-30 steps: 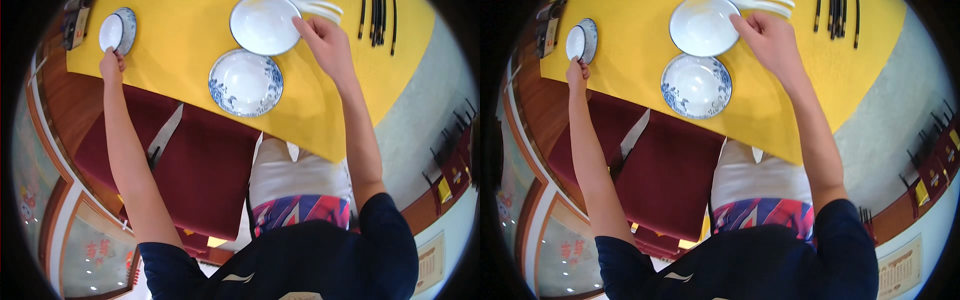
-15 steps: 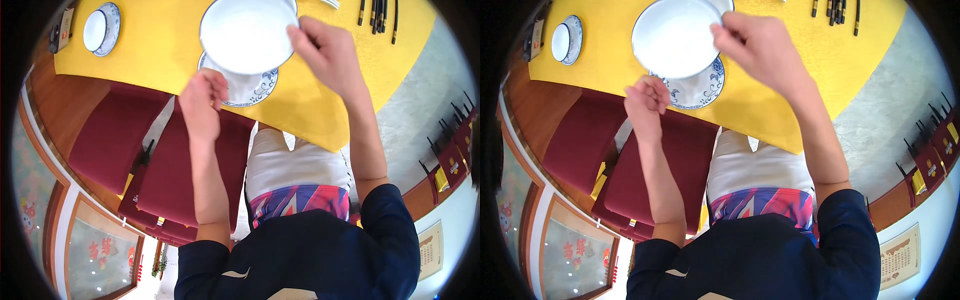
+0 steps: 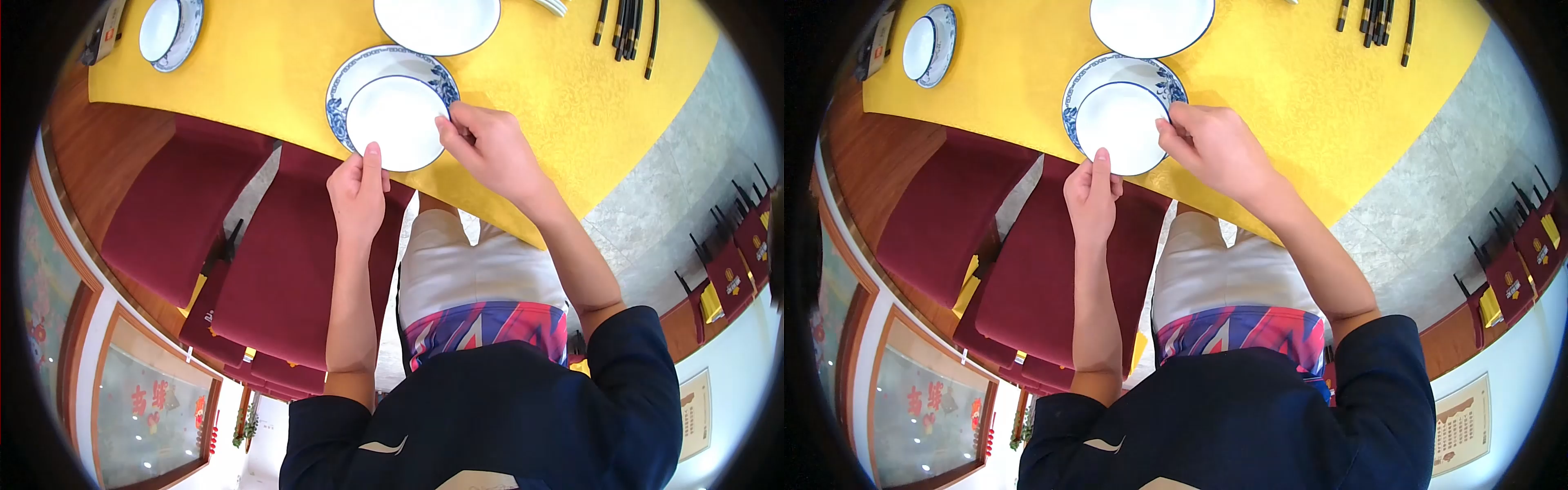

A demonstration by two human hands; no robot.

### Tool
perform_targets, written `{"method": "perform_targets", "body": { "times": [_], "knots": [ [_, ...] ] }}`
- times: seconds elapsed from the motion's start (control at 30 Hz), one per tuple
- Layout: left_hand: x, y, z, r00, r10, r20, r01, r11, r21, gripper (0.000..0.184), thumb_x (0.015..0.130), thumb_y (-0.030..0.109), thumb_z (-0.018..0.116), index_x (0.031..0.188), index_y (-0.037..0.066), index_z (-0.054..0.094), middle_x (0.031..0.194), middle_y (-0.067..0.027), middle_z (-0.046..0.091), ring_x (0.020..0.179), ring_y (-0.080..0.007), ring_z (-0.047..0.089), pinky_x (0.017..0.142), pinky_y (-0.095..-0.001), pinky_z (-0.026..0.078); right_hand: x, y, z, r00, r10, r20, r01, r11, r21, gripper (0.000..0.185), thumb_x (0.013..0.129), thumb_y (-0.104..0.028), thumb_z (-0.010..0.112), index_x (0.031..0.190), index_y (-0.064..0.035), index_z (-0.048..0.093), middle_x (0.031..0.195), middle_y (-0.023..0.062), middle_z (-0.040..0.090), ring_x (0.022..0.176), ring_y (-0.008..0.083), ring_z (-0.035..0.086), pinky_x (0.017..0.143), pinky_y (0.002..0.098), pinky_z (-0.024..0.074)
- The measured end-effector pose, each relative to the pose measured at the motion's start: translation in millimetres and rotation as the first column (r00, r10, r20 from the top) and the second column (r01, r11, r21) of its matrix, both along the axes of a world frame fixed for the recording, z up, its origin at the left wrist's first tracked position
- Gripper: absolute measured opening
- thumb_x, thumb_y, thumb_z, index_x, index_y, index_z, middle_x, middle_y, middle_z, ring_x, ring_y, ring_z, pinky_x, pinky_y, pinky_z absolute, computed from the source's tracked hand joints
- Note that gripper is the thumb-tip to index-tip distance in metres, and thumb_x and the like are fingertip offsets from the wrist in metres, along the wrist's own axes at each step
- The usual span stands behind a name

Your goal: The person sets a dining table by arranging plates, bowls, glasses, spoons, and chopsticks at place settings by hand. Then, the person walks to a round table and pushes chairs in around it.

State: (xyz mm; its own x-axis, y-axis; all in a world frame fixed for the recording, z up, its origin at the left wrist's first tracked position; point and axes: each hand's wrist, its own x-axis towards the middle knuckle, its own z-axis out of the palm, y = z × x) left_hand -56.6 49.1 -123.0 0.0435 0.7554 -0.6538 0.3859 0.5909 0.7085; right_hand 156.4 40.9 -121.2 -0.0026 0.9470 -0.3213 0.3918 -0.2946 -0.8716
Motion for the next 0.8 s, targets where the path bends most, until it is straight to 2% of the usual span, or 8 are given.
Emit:
{"method": "perform_targets", "body": {
  "times": [0.1,0.17,0.3,0.43,0.57,0.67,0.73,0.8],
  "knots": [
    [6.0,2.9,-1.2,0.999,0.003,-0.042,-0.002,1.000,0.027,0.043,0.102,0.027,0.056,0.069,-0.002,0.057,0.057,-0.0006,0.053,0.054,-0.0053,0.046,0.050,-0.0259,0.037,-2.7,0.9,-6.1,1.000,-0.024,0.000,0.024,1.000,0.009,0.030,0.093,-0.019,0.062,0.073,0.0011,0.053,0.060,0.0175,0.055,0.052,0.0339,0.053,0.052,0.0411,0.0434],
    [10.2,5.1,0.5,0.995,-0.063,-0.071,0.069,0.994,0.082,0.044,0.103,0.031,0.054,0.068,0.003,0.055,0.057,0.0006,0.051,0.053,-0.0049,0.044,0.049,-0.0239,0.034,-0.8,-0.2,-9.0,0.998,-0.059,0.026,0.061,0.996,-0.070,0.030,0.094,-0.018,0.063,0.073,0.0013,0.052,0.060,0.0175,0.053,0.053,0.0330,0.053,0.052,0.0413,0.0425],
    [12.8,13.0,0.9,0.998,-0.046,-0.052,0.048,0.998,0.036,0.045,0.103,0.032,0.054,0.069,0.003,0.054,0.056,-0.0001,0.051,0.052,-0.0056,0.045,0.050,-0.0242,0.036,1.3,2.2,-7.4,0.995,-0.104,-0.010,0.102,0.988,-0.117,0.033,0.096,-0.021,0.062,0.073,0.0011,0.052,0.060,0.0184,0.050,0.052,0.0335,0.050,0.052,0.0406,0.0415],
    [13.5,17.1,1.7,0.996,-0.068,-0.051,0.072,0.995,0.075,0.045,0.103,0.033,0.054,0.068,0.003,0.054,0.057,-0.0002,0.051,0.052,-0.0060,0.046,0.050,-0.0240,0.036,22.2,7.0,-7.2,0.995,-0.097,-0.002,0.096,0.994,-0.049,0.033,0.097,-0.023,0.061,0.076,0.0019,0.054,0.060,0.0180,0.049,0.050,0.0289,0.048,0.052,0.0393,0.0409],
    [14.8,19.2,5.2,0.995,-0.065,-0.078,0.072,0.993,0.094,0.047,0.104,0.033,0.051,0.067,0.003,0.053,0.057,-0.0005,0.051,0.052,-0.0065,0.046,0.050,-0.0237,0.036,76.0,34.8,-20.5,0.872,-0.406,0.272,0.386,0.914,0.128,0.034,0.096,-0.027,0.064,0.080,0.0020,0.058,0.057,0.0150,0.048,0.051,0.0172,0.045,0.052,0.0360,0.0392],
    [12.0,17.3,1.6,0.998,-0.047,-0.052,0.053,0.992,0.118,0.051,0.106,0.035,0.044,0.066,0.004,0.052,0.056,-0.0008,0.051,0.052,-0.0073,0.045,0.049,-0.0242,0.035,107.0,55.8,-11.8,0.824,-0.446,0.348,0.428,0.894,0.133,0.029,0.095,-0.028,0.066,0.091,-0.0001,0.061,0.058,0.0100,0.053,0.051,0.0172,0.048,0.052,0.0348,0.0412],
    [8.4,16.0,1.4,0.999,0.019,-0.027,-0.017,0.996,0.093,0.055,0.107,0.034,0.041,0.064,0.001,0.053,0.054,-0.0018,0.050,0.052,-0.0090,0.046,0.051,-0.0267,0.037,117.9,64.4,-8.2,0.783,-0.420,0.458,0.370,0.908,0.198,0.032,0.094,-0.030,0.067,0.109,-0.0027,0.061,0.063,0.0059,0.058,0.054,0.0174,0.054,0.054,0.0331,0.0438],
    [4.5,11.7,2.3,0.998,0.062,-0.009,-0.060,0.993,0.099,0.057,0.108,0.034,0.037,0.063,0.002,0.052,0.053,-0.0019,0.049,0.051,-0.0096,0.045,0.051,-0.0270,0.036,127.1,68.2,-10.2,0.775,-0.439,0.454,0.367,0.898,0.242,0.036,0.094,-0.030,0.068,0.115,-0.0029,0.059,0.065,0.0065,0.059,0.056,0.0182,0.056,0.055,0.0331,0.0450]
  ]
}}
